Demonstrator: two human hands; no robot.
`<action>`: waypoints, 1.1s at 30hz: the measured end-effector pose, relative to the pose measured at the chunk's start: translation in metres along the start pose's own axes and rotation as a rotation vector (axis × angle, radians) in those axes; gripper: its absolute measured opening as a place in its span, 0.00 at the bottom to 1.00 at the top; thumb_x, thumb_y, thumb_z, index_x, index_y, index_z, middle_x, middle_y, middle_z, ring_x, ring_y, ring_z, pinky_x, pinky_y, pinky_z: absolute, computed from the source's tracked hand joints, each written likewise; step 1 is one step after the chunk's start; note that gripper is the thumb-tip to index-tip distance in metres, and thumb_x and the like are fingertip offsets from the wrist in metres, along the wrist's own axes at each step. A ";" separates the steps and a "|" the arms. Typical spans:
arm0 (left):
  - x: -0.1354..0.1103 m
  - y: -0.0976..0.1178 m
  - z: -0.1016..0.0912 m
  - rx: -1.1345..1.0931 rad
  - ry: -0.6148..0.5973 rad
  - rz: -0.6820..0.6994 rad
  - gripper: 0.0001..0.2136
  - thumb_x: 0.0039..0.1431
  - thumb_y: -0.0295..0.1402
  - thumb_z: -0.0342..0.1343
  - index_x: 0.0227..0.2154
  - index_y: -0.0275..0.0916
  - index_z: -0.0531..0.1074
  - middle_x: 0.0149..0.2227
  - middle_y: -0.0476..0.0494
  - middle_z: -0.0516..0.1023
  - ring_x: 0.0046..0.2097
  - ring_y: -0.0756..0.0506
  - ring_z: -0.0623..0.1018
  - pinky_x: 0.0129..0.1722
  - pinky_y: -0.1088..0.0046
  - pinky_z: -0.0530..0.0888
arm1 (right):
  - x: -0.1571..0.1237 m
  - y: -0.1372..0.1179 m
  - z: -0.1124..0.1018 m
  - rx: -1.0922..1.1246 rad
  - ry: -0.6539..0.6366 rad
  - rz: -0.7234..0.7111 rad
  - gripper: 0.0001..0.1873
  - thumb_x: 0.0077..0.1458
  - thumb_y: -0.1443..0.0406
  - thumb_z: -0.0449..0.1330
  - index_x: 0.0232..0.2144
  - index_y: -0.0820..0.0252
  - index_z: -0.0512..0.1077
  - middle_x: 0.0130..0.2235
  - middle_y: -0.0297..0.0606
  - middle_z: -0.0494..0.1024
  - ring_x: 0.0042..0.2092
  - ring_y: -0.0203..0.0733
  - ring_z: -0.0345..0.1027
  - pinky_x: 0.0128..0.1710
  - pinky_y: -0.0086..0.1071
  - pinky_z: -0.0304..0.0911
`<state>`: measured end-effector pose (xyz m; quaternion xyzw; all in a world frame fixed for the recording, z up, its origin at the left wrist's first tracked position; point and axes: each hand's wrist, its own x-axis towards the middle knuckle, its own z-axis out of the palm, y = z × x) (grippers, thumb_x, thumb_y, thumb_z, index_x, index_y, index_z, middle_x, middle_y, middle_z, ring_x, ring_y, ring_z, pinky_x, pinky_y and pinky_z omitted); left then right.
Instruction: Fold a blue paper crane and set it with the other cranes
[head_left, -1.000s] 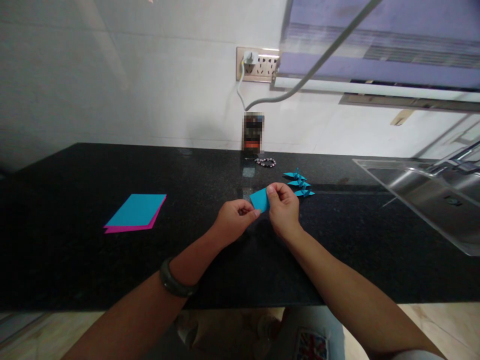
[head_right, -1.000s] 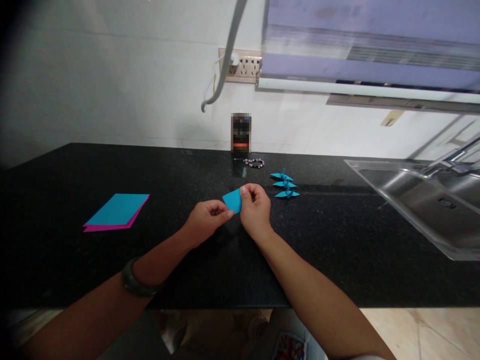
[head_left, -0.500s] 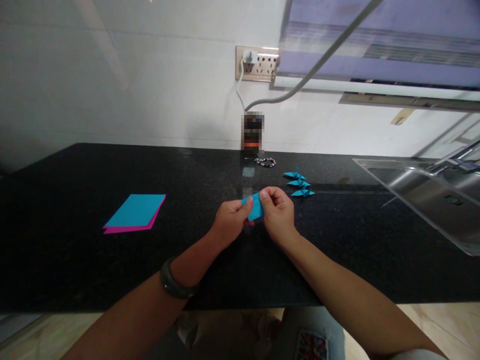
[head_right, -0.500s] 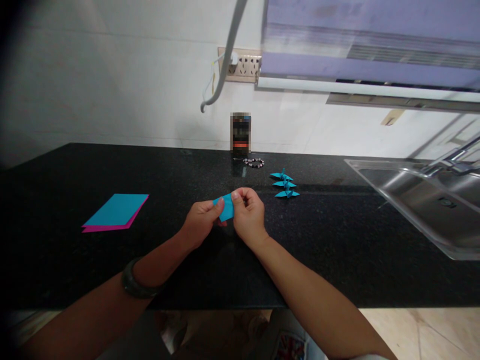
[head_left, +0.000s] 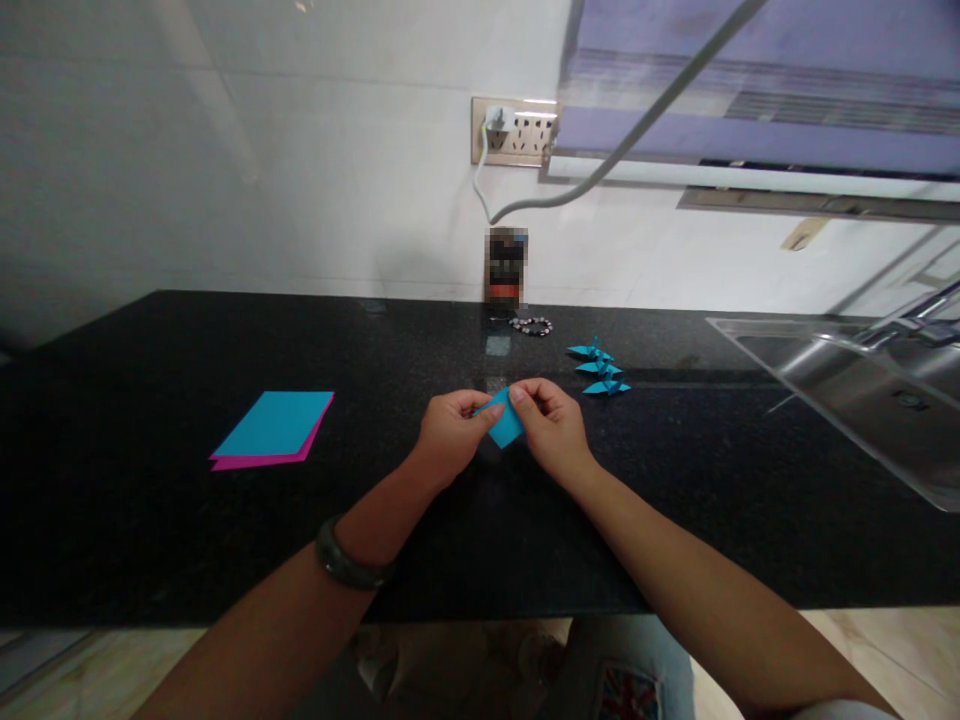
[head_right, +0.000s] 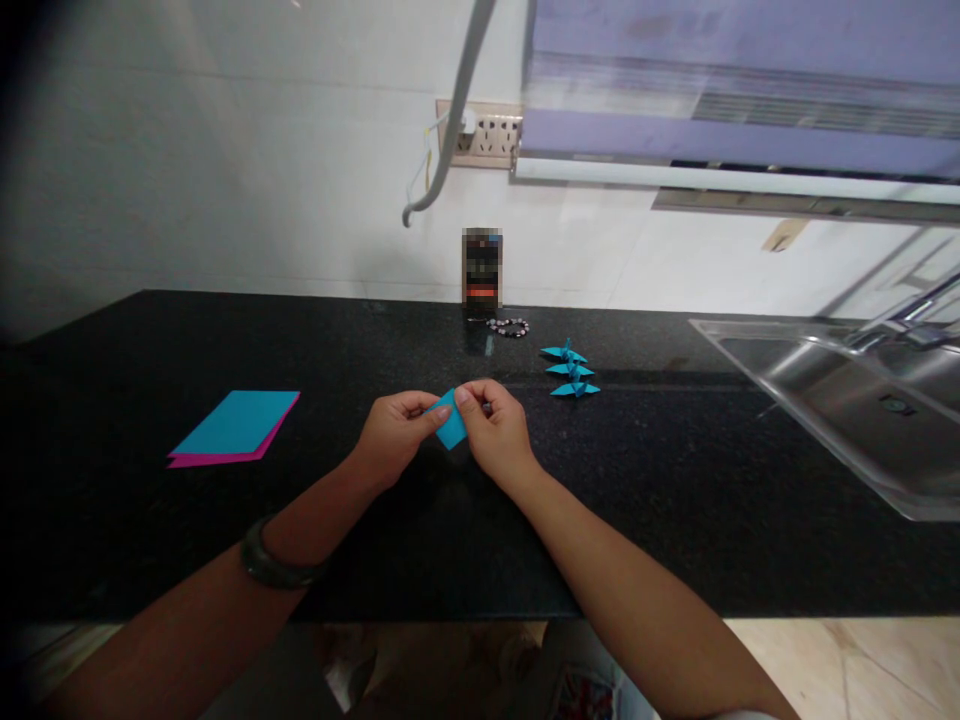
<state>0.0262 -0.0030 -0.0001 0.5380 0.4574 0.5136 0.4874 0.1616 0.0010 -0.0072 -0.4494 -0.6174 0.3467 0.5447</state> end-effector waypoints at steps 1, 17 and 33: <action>0.000 0.000 0.000 -0.013 0.029 -0.002 0.09 0.43 0.34 0.59 0.25 0.33 0.73 0.22 0.47 0.74 0.24 0.52 0.70 0.25 0.76 0.68 | 0.000 0.001 0.001 0.008 -0.003 0.007 0.12 0.49 0.57 0.55 0.29 0.61 0.68 0.26 0.34 0.69 0.26 0.33 0.60 0.25 0.27 0.57; 0.004 -0.002 -0.003 -0.095 0.182 0.059 0.10 0.43 0.37 0.59 0.26 0.33 0.74 0.23 0.48 0.73 0.25 0.52 0.69 0.26 0.76 0.66 | 0.001 -0.004 -0.003 0.017 -0.133 0.053 0.17 0.50 0.55 0.54 0.20 0.62 0.69 0.18 0.31 0.67 0.21 0.32 0.58 0.21 0.27 0.54; 0.004 0.004 0.001 -0.280 0.233 -0.031 0.10 0.44 0.36 0.59 0.28 0.34 0.70 0.21 0.50 0.70 0.23 0.54 0.68 0.23 0.78 0.67 | -0.005 -0.004 0.003 -0.022 0.004 -0.051 0.10 0.43 0.60 0.61 0.25 0.59 0.65 0.27 0.32 0.67 0.24 0.31 0.59 0.22 0.26 0.58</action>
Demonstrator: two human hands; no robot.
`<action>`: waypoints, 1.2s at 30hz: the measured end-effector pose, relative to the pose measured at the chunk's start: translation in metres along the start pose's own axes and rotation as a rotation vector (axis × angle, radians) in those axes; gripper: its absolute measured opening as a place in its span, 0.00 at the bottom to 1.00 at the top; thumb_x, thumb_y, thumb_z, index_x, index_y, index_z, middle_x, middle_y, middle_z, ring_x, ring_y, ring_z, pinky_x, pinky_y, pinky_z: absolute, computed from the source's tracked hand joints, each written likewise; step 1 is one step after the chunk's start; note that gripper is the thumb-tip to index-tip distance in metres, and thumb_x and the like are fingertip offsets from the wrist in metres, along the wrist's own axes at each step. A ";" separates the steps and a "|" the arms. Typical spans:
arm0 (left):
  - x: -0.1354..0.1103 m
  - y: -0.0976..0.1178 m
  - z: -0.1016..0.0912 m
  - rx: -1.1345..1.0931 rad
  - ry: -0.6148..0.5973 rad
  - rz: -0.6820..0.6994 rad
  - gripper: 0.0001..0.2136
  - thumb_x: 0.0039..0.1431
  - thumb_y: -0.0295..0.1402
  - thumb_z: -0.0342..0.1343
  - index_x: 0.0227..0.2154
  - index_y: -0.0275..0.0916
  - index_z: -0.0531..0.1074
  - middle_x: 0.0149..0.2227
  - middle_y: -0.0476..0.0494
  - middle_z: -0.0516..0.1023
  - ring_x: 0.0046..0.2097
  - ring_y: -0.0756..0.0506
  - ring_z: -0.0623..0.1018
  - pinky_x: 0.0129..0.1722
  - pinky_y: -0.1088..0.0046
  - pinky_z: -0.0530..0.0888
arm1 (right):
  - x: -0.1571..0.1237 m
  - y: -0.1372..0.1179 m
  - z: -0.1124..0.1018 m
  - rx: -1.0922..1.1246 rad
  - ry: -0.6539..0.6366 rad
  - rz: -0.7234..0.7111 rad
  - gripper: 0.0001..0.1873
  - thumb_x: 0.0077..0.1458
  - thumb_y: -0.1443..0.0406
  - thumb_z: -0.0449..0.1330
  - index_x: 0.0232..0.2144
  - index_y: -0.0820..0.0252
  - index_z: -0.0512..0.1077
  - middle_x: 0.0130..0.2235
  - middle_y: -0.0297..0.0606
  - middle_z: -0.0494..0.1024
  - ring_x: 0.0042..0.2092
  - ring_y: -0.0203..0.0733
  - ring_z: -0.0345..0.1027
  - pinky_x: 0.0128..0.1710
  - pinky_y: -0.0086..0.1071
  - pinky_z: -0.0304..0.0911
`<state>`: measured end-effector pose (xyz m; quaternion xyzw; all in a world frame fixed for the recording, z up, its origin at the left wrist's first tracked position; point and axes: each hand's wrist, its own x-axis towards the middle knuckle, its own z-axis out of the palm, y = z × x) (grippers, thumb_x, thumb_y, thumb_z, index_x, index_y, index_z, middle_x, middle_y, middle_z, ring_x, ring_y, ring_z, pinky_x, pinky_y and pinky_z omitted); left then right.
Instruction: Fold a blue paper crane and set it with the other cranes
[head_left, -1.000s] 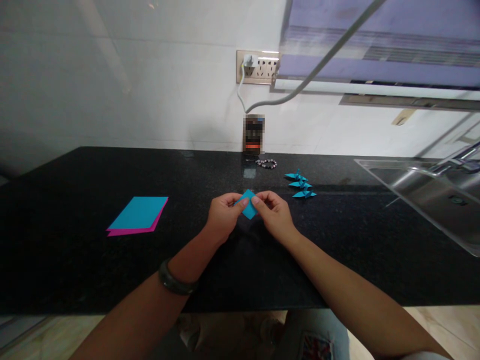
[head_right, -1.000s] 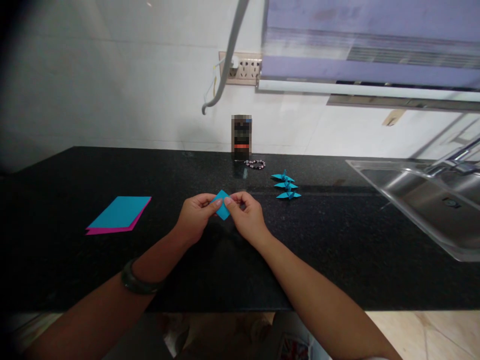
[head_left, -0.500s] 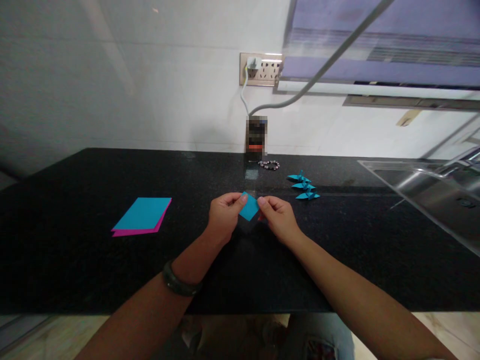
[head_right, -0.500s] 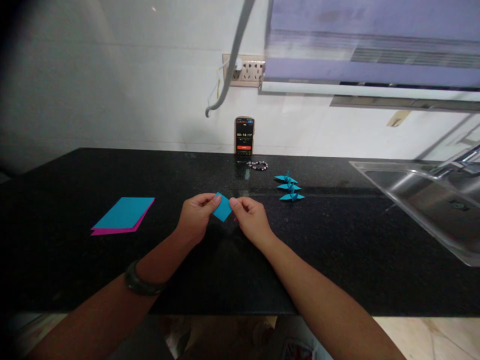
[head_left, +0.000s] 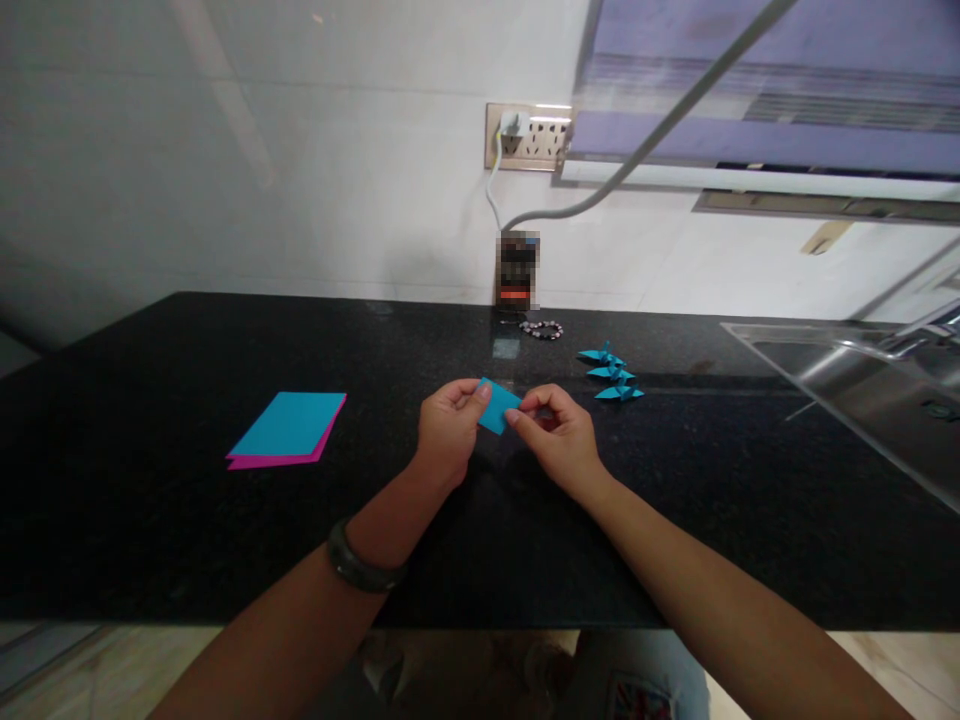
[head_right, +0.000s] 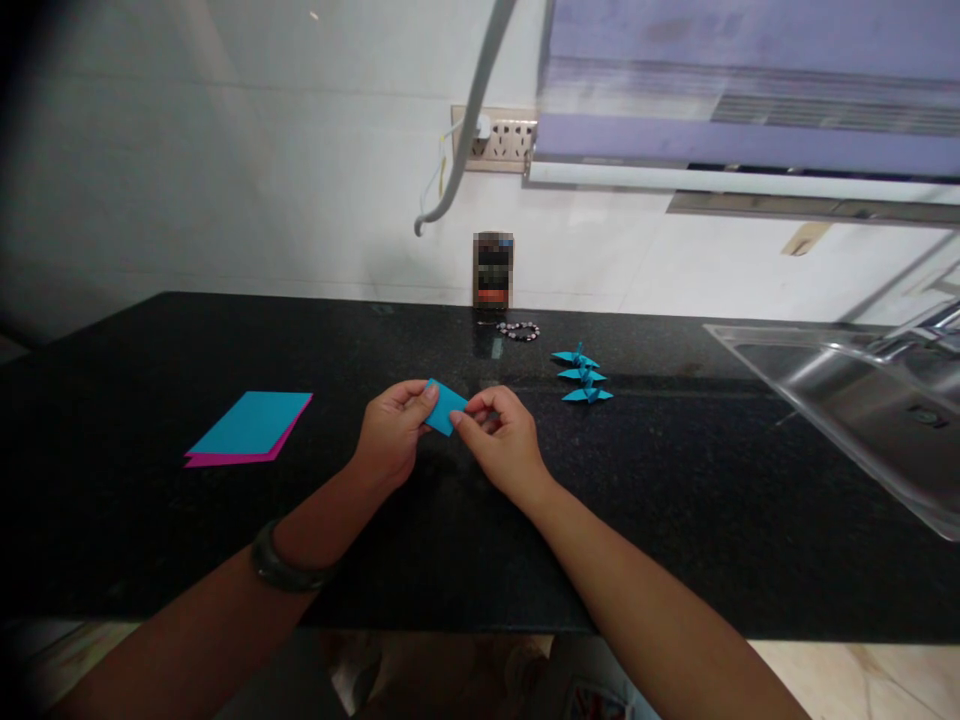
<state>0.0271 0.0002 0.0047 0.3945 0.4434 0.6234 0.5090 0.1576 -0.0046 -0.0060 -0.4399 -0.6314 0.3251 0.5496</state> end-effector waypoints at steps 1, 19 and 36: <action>0.000 0.000 0.000 -0.001 -0.004 -0.004 0.10 0.44 0.36 0.59 0.28 0.34 0.70 0.21 0.50 0.71 0.23 0.54 0.69 0.23 0.78 0.67 | 0.000 0.001 0.000 -0.020 -0.002 -0.018 0.09 0.43 0.61 0.61 0.25 0.59 0.66 0.28 0.32 0.67 0.24 0.31 0.59 0.22 0.26 0.57; 0.000 0.000 0.001 0.015 0.013 0.000 0.11 0.43 0.36 0.59 0.27 0.34 0.71 0.22 0.50 0.71 0.23 0.54 0.69 0.24 0.77 0.66 | 0.001 0.004 0.001 -0.059 0.067 0.035 0.10 0.43 0.59 0.60 0.27 0.60 0.67 0.25 0.32 0.67 0.24 0.32 0.59 0.22 0.26 0.56; -0.003 0.001 0.000 -0.001 -0.084 -0.054 0.10 0.43 0.36 0.59 0.26 0.33 0.71 0.22 0.49 0.72 0.23 0.53 0.70 0.25 0.75 0.68 | 0.001 -0.001 -0.002 -0.161 0.094 -0.158 0.04 0.48 0.63 0.57 0.27 0.58 0.69 0.30 0.35 0.67 0.32 0.35 0.62 0.25 0.28 0.59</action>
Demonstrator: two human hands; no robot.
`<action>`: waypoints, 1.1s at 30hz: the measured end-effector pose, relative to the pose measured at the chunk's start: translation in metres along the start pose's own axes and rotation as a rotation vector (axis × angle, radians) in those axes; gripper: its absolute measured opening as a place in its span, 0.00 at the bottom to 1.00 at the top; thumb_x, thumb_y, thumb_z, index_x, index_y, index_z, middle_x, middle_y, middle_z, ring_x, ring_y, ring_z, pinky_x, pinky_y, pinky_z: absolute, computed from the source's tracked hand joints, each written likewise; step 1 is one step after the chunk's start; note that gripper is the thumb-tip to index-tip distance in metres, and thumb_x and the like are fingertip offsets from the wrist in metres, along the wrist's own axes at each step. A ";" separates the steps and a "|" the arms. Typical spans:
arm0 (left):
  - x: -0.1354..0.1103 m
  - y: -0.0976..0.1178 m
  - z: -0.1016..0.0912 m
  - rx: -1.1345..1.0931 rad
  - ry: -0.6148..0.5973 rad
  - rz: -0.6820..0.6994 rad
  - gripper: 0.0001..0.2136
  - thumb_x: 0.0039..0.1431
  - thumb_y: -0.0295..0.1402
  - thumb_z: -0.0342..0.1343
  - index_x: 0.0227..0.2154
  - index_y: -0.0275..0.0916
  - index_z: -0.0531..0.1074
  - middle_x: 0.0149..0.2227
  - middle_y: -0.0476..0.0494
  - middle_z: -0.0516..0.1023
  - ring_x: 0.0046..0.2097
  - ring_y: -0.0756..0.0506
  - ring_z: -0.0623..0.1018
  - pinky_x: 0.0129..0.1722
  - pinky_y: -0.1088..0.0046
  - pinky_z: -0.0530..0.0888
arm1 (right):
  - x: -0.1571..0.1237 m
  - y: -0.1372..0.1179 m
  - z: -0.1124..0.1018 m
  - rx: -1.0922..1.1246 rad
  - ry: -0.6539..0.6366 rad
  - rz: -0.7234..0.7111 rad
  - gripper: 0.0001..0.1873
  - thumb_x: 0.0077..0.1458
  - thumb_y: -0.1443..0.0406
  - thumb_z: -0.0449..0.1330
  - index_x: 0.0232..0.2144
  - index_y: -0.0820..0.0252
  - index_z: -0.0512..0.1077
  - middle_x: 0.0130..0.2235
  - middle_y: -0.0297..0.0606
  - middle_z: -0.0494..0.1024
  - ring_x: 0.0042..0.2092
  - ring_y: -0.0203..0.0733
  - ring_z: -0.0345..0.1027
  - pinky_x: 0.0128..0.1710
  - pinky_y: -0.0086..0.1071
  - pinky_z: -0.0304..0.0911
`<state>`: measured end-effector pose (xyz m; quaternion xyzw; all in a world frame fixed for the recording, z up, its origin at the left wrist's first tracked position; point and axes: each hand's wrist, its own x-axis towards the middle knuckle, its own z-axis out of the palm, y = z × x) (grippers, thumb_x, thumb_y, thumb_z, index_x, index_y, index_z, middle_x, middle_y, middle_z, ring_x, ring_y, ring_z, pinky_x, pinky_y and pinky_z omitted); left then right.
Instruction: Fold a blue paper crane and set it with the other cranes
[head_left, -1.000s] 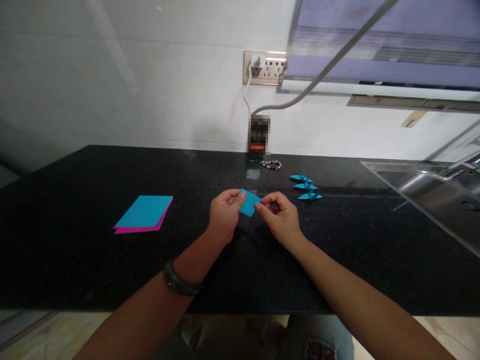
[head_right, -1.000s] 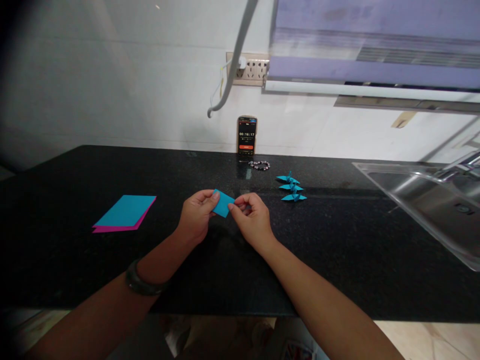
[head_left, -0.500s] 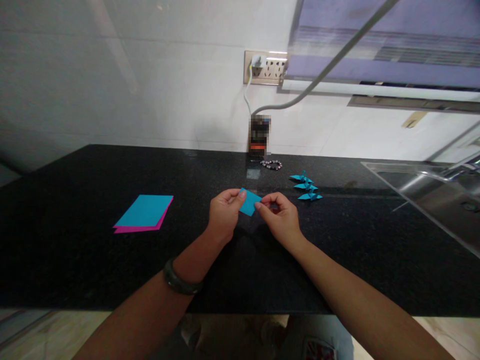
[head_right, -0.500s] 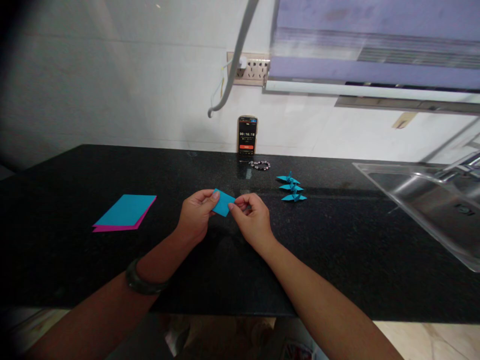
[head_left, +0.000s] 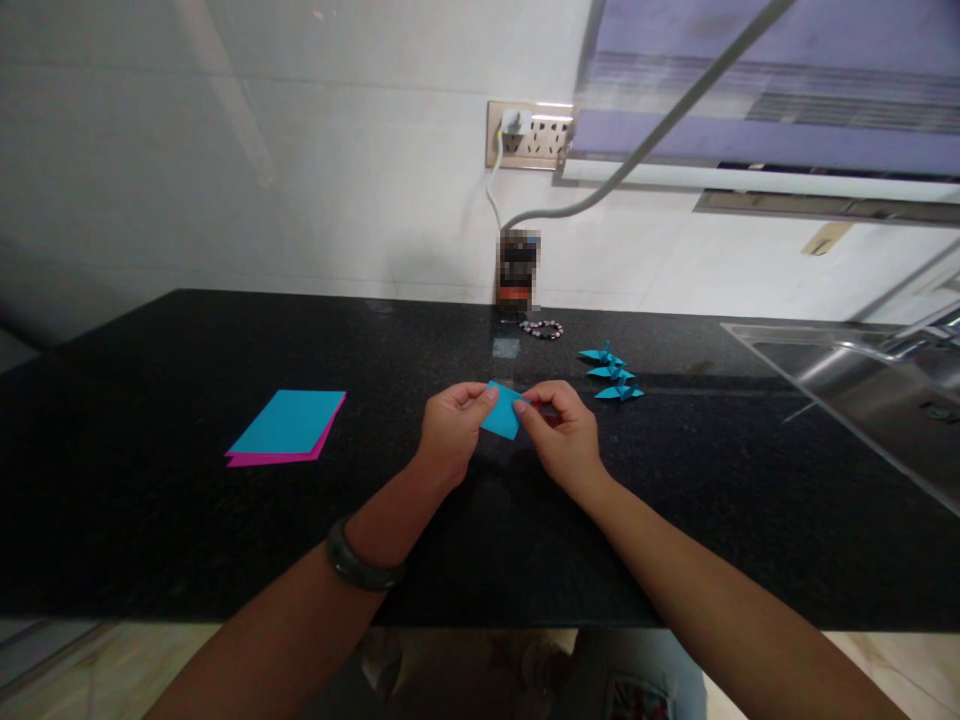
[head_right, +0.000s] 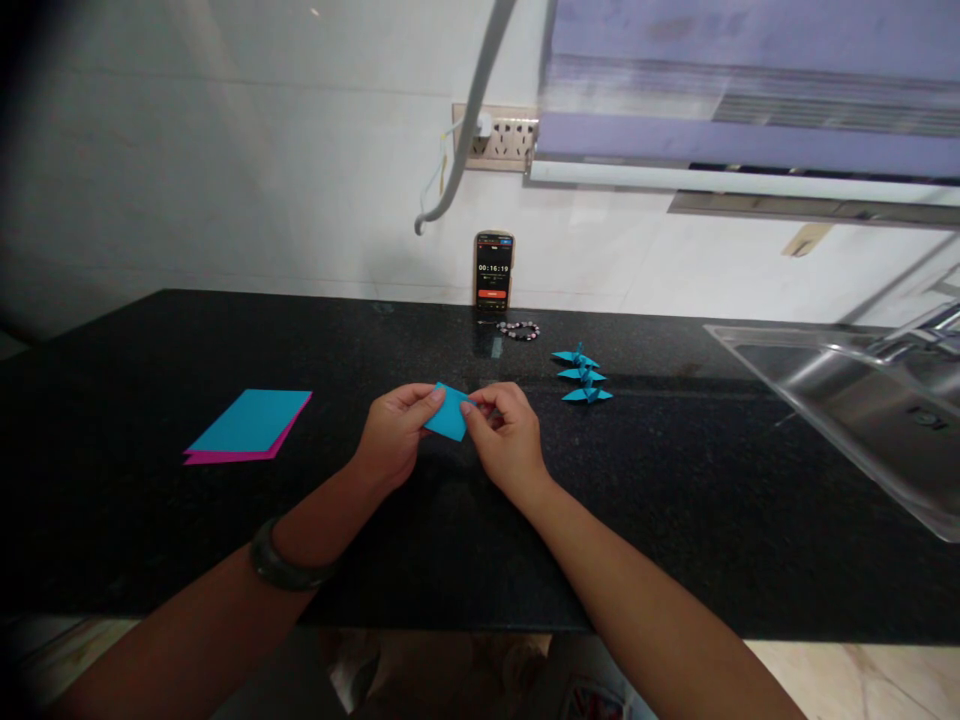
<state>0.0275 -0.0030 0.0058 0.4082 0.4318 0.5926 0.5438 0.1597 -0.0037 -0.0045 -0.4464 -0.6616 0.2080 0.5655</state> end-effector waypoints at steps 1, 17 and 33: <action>0.000 0.001 0.000 -0.007 -0.008 -0.005 0.10 0.43 0.36 0.59 0.26 0.33 0.71 0.22 0.49 0.72 0.23 0.53 0.70 0.25 0.75 0.68 | 0.000 -0.001 -0.001 -0.008 0.009 -0.022 0.03 0.48 0.64 0.57 0.28 0.57 0.69 0.32 0.36 0.67 0.33 0.36 0.62 0.26 0.28 0.60; 0.003 0.002 -0.004 0.001 -0.086 -0.027 0.09 0.46 0.33 0.57 0.30 0.33 0.71 0.23 0.49 0.72 0.23 0.54 0.69 0.23 0.78 0.66 | 0.002 0.004 -0.010 -0.260 -0.023 -0.455 0.11 0.47 0.68 0.59 0.35 0.52 0.74 0.42 0.41 0.66 0.43 0.41 0.61 0.35 0.35 0.65; 0.004 0.006 -0.006 -0.025 -0.126 -0.080 0.08 0.46 0.31 0.56 0.27 0.31 0.70 0.22 0.48 0.71 0.22 0.54 0.68 0.23 0.78 0.66 | 0.011 0.004 -0.018 -0.472 -0.120 -0.702 0.10 0.47 0.65 0.59 0.35 0.51 0.73 0.42 0.40 0.68 0.44 0.43 0.59 0.40 0.39 0.60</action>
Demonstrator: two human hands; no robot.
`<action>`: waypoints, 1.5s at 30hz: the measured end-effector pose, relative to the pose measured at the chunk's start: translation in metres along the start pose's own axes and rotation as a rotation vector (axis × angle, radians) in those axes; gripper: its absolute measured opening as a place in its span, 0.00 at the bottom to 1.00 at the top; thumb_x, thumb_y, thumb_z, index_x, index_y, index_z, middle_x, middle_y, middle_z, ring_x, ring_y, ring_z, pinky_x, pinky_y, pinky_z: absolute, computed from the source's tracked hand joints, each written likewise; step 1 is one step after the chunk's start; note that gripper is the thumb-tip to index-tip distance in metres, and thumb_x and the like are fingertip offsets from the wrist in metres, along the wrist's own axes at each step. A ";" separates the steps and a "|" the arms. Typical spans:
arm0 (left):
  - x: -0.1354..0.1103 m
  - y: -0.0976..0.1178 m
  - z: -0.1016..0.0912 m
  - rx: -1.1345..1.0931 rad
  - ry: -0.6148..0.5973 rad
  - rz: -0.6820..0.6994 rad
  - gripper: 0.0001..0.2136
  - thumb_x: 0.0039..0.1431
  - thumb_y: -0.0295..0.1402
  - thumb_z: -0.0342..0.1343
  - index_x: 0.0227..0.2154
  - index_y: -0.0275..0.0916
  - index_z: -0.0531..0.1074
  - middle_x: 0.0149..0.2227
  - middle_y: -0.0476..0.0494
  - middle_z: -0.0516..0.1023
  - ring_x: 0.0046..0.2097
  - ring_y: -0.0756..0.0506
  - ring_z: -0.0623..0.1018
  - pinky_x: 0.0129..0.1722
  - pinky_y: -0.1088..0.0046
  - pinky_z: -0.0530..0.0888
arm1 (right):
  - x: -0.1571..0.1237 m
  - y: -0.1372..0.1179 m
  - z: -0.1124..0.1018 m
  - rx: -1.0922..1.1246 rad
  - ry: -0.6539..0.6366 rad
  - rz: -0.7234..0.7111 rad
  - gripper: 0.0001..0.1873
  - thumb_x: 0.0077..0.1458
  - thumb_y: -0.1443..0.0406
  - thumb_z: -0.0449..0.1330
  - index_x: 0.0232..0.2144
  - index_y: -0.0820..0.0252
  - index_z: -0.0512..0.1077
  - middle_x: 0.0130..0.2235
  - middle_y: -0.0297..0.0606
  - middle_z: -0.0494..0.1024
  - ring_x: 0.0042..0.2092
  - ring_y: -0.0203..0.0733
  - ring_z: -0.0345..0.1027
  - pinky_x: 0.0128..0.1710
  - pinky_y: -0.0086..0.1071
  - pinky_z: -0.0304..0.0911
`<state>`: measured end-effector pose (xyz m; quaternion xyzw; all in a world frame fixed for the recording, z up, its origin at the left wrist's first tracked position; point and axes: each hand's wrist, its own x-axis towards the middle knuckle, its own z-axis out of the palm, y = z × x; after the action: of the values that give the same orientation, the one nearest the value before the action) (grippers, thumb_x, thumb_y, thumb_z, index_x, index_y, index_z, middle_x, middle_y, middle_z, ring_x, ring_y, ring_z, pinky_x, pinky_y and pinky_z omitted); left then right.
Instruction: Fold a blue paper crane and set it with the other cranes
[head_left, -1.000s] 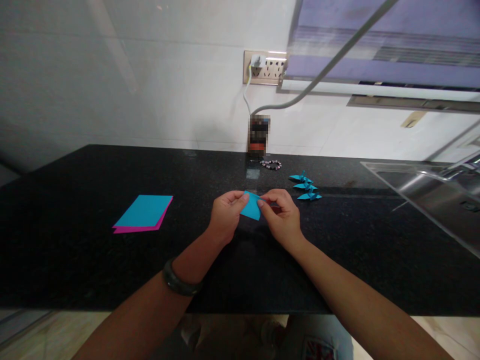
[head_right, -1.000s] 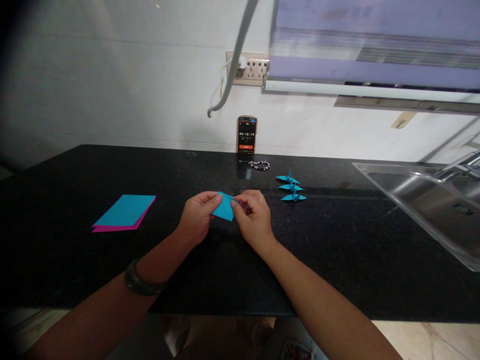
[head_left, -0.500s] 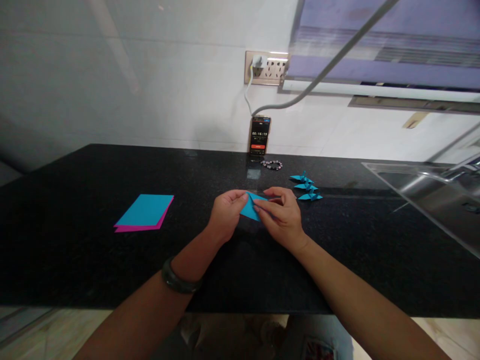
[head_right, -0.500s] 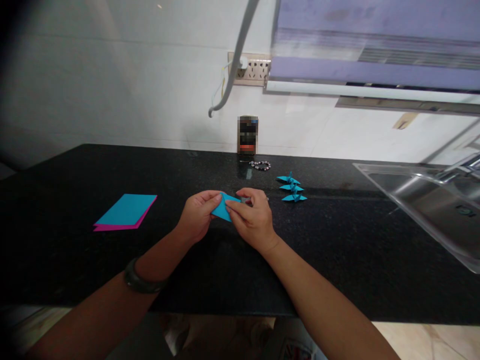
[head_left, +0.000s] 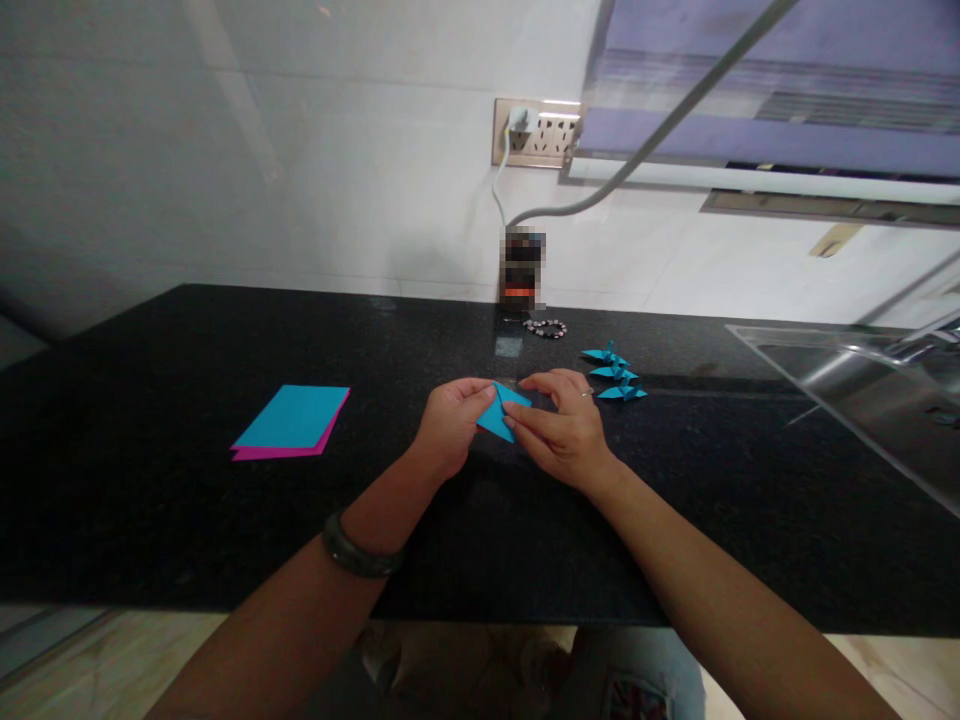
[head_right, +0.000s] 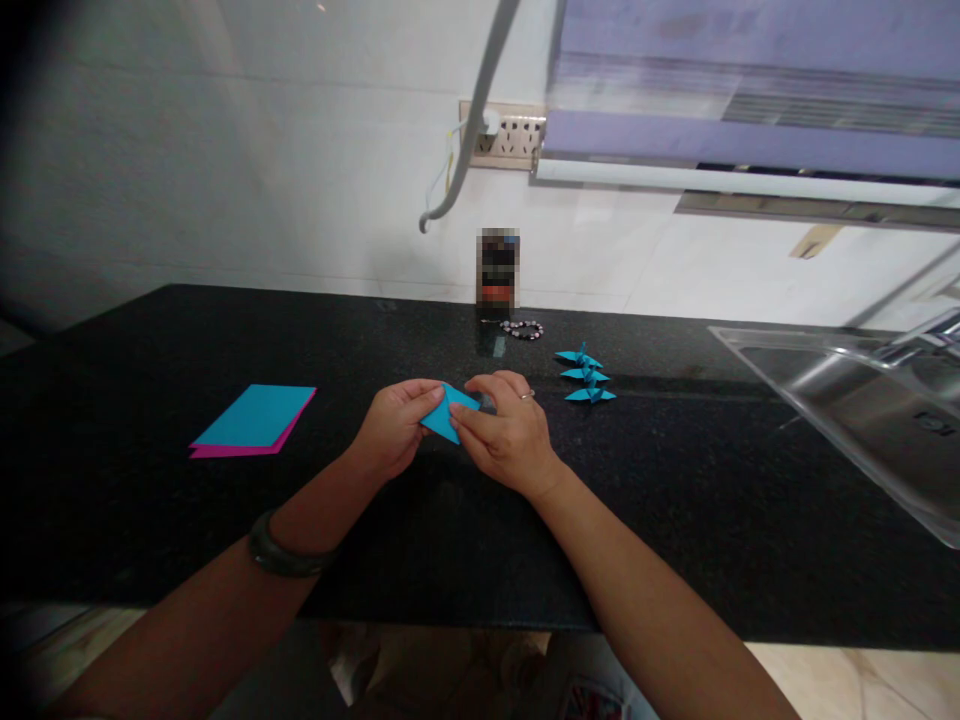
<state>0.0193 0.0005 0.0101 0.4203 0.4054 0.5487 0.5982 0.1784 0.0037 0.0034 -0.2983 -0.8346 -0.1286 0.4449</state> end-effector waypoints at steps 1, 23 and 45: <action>0.000 0.000 0.000 0.002 0.002 -0.001 0.08 0.46 0.31 0.56 0.28 0.31 0.70 0.22 0.48 0.71 0.22 0.54 0.68 0.23 0.78 0.66 | 0.000 0.000 0.000 -0.005 -0.006 -0.005 0.10 0.47 0.65 0.59 0.35 0.52 0.73 0.42 0.40 0.68 0.44 0.44 0.58 0.41 0.39 0.60; 0.002 -0.002 -0.001 0.016 0.046 0.029 0.11 0.42 0.36 0.60 0.25 0.31 0.71 0.23 0.47 0.72 0.23 0.54 0.69 0.23 0.78 0.66 | 0.002 -0.003 0.001 -0.016 -0.154 -0.004 0.11 0.49 0.63 0.56 0.36 0.55 0.74 0.41 0.42 0.68 0.45 0.46 0.57 0.41 0.41 0.58; 0.002 -0.006 -0.002 0.213 0.115 0.095 0.12 0.41 0.37 0.60 0.24 0.33 0.70 0.22 0.47 0.74 0.22 0.52 0.70 0.22 0.76 0.67 | -0.002 -0.009 0.014 0.925 -0.366 0.963 0.15 0.45 0.55 0.58 0.21 0.63 0.68 0.21 0.32 0.69 0.20 0.30 0.58 0.21 0.25 0.55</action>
<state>0.0197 0.0023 0.0038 0.4682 0.4746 0.5534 0.4992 0.1639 0.0024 -0.0058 -0.4323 -0.6399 0.5046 0.3859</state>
